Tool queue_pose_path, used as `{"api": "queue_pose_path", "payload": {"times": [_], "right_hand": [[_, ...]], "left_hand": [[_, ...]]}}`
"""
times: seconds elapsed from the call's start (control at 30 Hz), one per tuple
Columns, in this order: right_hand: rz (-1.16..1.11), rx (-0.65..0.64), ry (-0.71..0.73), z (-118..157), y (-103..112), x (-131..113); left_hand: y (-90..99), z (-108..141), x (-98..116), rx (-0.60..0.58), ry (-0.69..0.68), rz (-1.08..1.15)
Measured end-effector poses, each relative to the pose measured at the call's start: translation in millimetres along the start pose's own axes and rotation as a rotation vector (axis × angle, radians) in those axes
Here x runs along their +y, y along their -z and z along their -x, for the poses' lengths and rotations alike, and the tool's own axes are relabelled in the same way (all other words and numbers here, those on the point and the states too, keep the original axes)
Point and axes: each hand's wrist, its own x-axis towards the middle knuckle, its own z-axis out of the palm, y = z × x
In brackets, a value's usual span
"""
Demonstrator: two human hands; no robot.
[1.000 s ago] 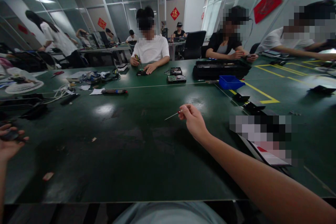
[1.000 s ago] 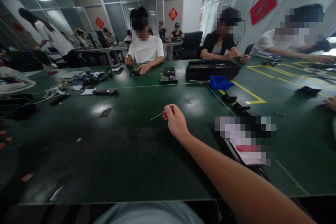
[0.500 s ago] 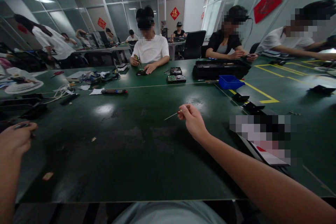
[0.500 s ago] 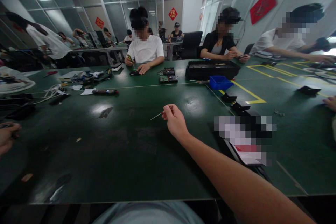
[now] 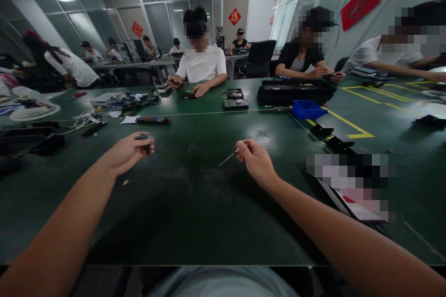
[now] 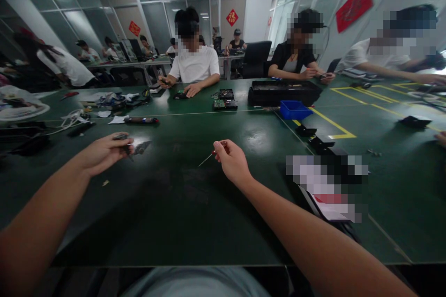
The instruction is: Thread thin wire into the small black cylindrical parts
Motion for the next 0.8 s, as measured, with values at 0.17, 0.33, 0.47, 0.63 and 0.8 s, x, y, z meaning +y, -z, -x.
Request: {"api": "queue_pose_path", "payload": {"times": [0.17, 0.33, 0.47, 0.63, 0.8], "right_hand": [[0.06, -0.061, 0.025, 3.3, 0.5, -6.5], [0.046, -0.105, 0.039, 6.7, 1.1, -11.4], [-0.17, -0.047, 0.022, 5.8, 1.3, -9.1], [-0.425, 0.105, -0.027, -1.3, 1.4, -2.8], [-0.32, 0.146, 0.015, -3.9, 1.9, -0.2]], "left_hand": [[-68.3, 3.6, -15.1, -0.243, -0.128, -0.293], [-114.8, 9.3, -36.6, -0.449, -0.427, -0.716], [-140.9, 15.4, -60.5, -0.421, -0.527, -0.723], [-151.0, 18.6, -79.9, -0.366, -0.602, -0.682], [-142.5, 13.7, -84.3, -0.365, -0.662, -0.67]]}}
